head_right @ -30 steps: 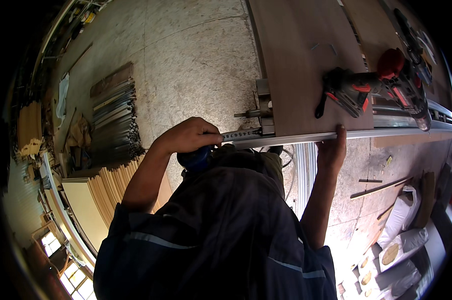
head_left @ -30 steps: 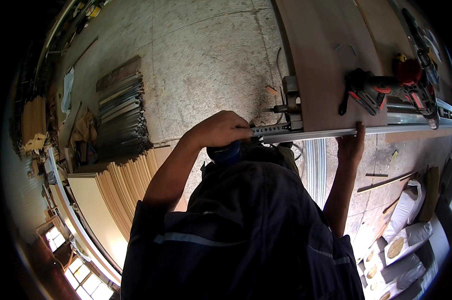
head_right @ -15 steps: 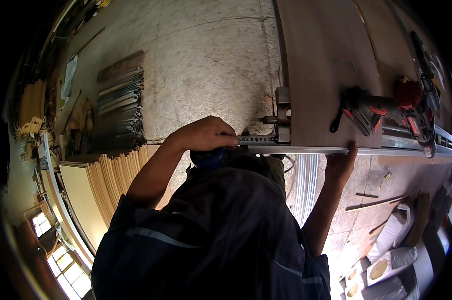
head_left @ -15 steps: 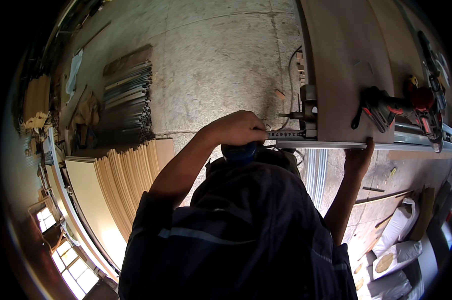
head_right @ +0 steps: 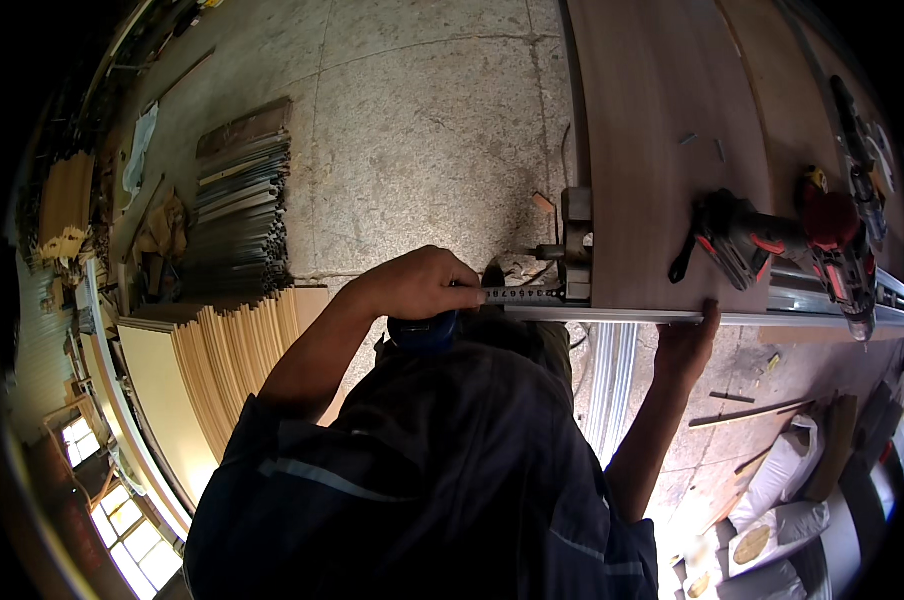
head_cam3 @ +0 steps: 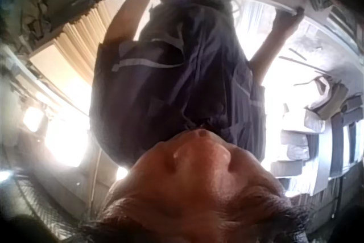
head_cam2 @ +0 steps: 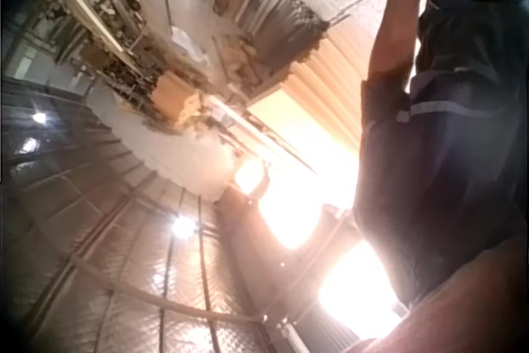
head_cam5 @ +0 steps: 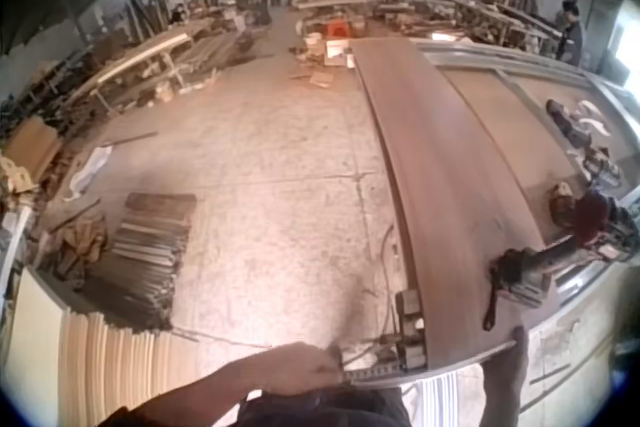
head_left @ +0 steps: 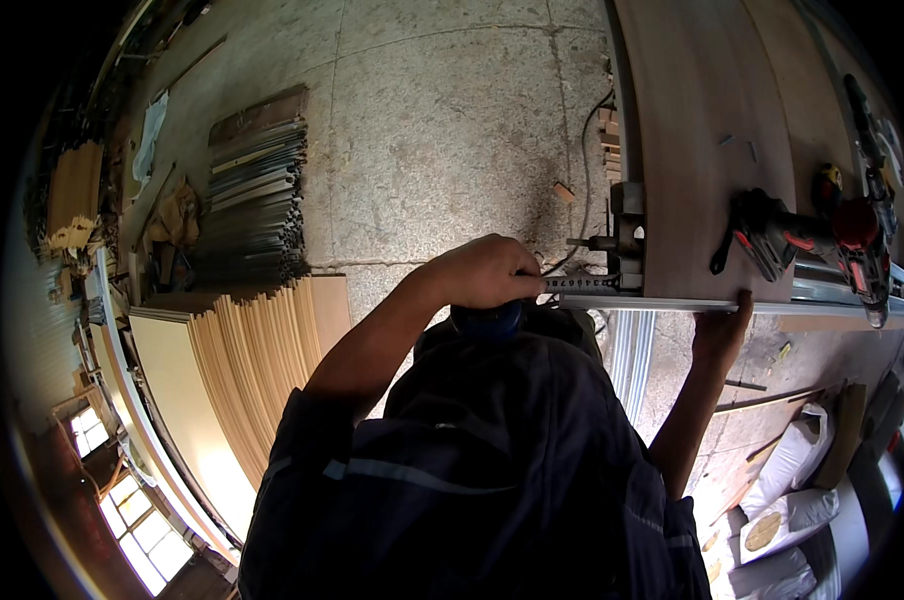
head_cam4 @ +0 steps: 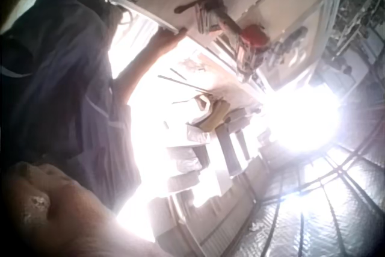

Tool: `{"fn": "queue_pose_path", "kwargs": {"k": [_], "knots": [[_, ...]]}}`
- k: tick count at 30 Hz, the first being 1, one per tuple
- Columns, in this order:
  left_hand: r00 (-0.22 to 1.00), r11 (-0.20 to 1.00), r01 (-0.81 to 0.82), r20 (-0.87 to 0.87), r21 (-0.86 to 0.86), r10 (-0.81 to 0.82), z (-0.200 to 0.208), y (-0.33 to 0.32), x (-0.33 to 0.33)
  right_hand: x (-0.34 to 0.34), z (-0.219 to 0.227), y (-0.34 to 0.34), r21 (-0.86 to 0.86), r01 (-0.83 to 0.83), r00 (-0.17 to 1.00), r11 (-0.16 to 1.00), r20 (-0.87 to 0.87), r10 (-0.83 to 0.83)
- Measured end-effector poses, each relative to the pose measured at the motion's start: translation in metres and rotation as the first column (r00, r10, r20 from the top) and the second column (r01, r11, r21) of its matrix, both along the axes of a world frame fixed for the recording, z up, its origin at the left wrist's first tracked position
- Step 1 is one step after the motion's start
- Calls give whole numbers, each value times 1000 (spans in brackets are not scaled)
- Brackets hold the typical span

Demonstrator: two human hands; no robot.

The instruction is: The person assembles a cabinet door by measuring and marking positions, drilling holes, and fastening a metal frame to a wooden panel using a cordless drill, tape measure, and hammer. The person secures the frame with screws and adjusts components to fit.

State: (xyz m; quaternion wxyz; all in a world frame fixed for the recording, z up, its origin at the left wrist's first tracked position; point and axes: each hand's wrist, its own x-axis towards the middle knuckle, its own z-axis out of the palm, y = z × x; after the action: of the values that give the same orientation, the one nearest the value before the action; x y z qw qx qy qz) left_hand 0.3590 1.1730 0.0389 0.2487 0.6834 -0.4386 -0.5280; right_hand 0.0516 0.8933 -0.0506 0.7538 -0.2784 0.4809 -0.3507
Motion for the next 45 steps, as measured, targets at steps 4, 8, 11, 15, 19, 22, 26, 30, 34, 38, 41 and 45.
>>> {"fn": "queue_pose_path", "kwargs": {"k": [4,8,11,15,19,22,26,30,34,38,41,45], "knots": [[1000,998,-4,3,56,4,2,-1,-2,3,6,4,5,14,999,1000,-45,-14],[1000,995,5,-3,101,-5,6,-2,-2,4,11,9,-6,-6,999,1000,-37,6],[999,998,-35,-33,58,37,1,0,-4,0,9,7,1,-16,999,1000,-30,17],[998,998,-48,-34,44,49,1,0,-4,0,10,7,20,9,998,1000,-54,-8],[1000,996,-16,-23,91,18,6,-2,-2,-1,11,6,19,13,998,1000,-57,-12],[999,998,-34,-14,51,35,5,0,-2,-6,6,3,47,25,999,999,-45,-23],[1000,997,-18,-22,77,20,5,-3,-1,-4,7,5,34,47,995,998,-87,-44],[1000,997,-1,-4,73,1,7,-4,0,2,13,8,16,61,993,998,-103,-59],[1000,996,-21,-12,83,22,9,-3,-2,-1,13,8,23,76,993,997,-97,-74],[998,997,-54,19,62,53,12,-2,-6,0,15,8,34,102,989,994,-112,-98],[998,997,-50,37,61,48,12,-2,-8,-1,14,8,35,107,988,994,-115,-103],[997,999,-40,73,20,38,13,0,-10,-5,11,7,19,100,988,995,-119,-97]]}}
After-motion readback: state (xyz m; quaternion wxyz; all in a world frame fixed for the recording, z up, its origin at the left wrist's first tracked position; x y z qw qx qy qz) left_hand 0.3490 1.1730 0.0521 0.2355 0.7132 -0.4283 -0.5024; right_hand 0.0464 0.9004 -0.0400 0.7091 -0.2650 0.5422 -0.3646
